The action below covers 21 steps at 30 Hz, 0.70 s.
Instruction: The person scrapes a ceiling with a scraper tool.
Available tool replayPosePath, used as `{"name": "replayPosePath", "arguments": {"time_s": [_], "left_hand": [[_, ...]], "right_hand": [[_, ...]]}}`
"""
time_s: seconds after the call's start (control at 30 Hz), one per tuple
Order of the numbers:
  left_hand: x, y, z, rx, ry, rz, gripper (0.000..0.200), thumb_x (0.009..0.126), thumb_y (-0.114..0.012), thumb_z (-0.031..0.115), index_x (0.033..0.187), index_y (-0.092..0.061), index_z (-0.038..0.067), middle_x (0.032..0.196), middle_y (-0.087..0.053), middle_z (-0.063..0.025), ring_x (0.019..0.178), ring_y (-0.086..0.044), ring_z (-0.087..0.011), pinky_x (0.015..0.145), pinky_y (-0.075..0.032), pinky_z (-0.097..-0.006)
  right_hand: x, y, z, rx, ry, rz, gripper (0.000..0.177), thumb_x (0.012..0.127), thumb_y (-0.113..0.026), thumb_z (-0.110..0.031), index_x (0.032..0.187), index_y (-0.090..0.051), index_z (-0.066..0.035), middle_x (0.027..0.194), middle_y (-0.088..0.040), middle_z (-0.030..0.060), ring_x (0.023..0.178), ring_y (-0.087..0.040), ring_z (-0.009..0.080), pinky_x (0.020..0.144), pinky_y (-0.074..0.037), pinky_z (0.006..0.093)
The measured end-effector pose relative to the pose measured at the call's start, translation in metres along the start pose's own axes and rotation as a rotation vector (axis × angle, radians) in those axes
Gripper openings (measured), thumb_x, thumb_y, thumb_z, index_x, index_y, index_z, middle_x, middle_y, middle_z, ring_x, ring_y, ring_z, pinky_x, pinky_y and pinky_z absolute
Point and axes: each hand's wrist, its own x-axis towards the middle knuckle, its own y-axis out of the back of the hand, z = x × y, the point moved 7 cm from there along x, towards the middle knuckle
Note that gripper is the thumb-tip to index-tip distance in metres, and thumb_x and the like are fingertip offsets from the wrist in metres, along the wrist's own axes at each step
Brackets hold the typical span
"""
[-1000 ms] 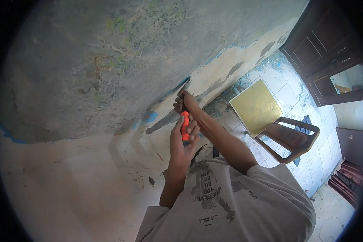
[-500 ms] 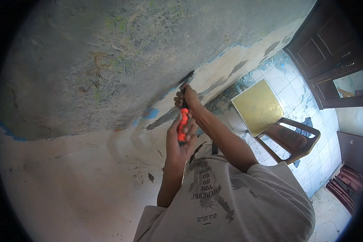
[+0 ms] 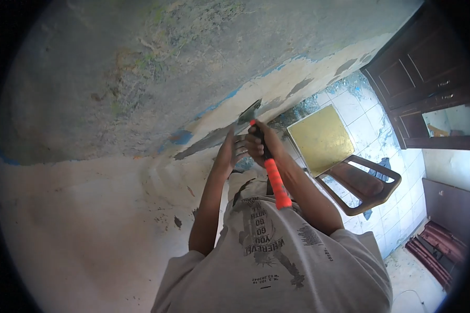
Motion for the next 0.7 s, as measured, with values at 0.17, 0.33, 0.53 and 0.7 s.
{"name": "replayPosePath", "arguments": {"time_s": [0.17,0.33,0.53,0.7], "left_hand": [[-0.001,-0.044,0.015,0.016,0.060,-0.165,0.048,0.098,-0.056,0.052,0.105,-0.057,0.005,0.094,-0.067,-0.0116,0.092,-0.069,-0.0256,0.087,-0.057,-0.0377],[0.044,-0.048,0.025,-0.586,-0.106,0.000,0.037,0.100,-0.058,0.040,0.101,-0.057,0.003,0.087,-0.062,-0.0063,0.079,-0.064,-0.0173,0.076,-0.057,-0.0330],[0.068,-0.044,0.036,-0.728,-0.181,-0.019,0.035,0.104,-0.051,0.040,0.102,-0.053,0.005,0.076,-0.051,-0.0012,0.058,-0.043,-0.0094,0.048,-0.037,-0.0207],[0.080,-0.044,0.023,-0.842,-0.116,-0.112,0.036,0.105,-0.048,0.041,0.104,-0.052,0.005,0.071,-0.042,0.0014,0.053,-0.035,-0.0068,0.044,-0.031,-0.0195]], "right_hand": [[-0.039,-0.002,0.018,-0.083,-0.122,-0.098,0.032,0.103,-0.047,-0.039,0.088,-0.049,-0.011,0.058,-0.042,-0.0008,0.043,-0.039,0.0080,0.037,-0.034,0.0199],[-0.094,-0.018,0.024,-0.375,0.010,0.125,0.029,0.103,-0.048,-0.032,0.118,-0.050,-0.007,0.083,-0.057,0.0066,0.063,-0.053,0.0119,0.051,-0.045,0.0239],[-0.125,-0.028,0.029,-0.654,0.127,0.172,0.059,0.099,-0.054,-0.024,0.150,-0.032,-0.006,0.102,-0.058,0.0066,0.059,-0.049,0.0088,0.044,-0.036,0.0204],[-0.118,-0.027,0.018,-0.982,0.287,0.304,0.063,0.098,-0.057,-0.024,0.152,-0.032,-0.003,0.078,-0.053,0.0018,0.059,-0.046,0.0071,0.047,-0.035,0.0254]]}}
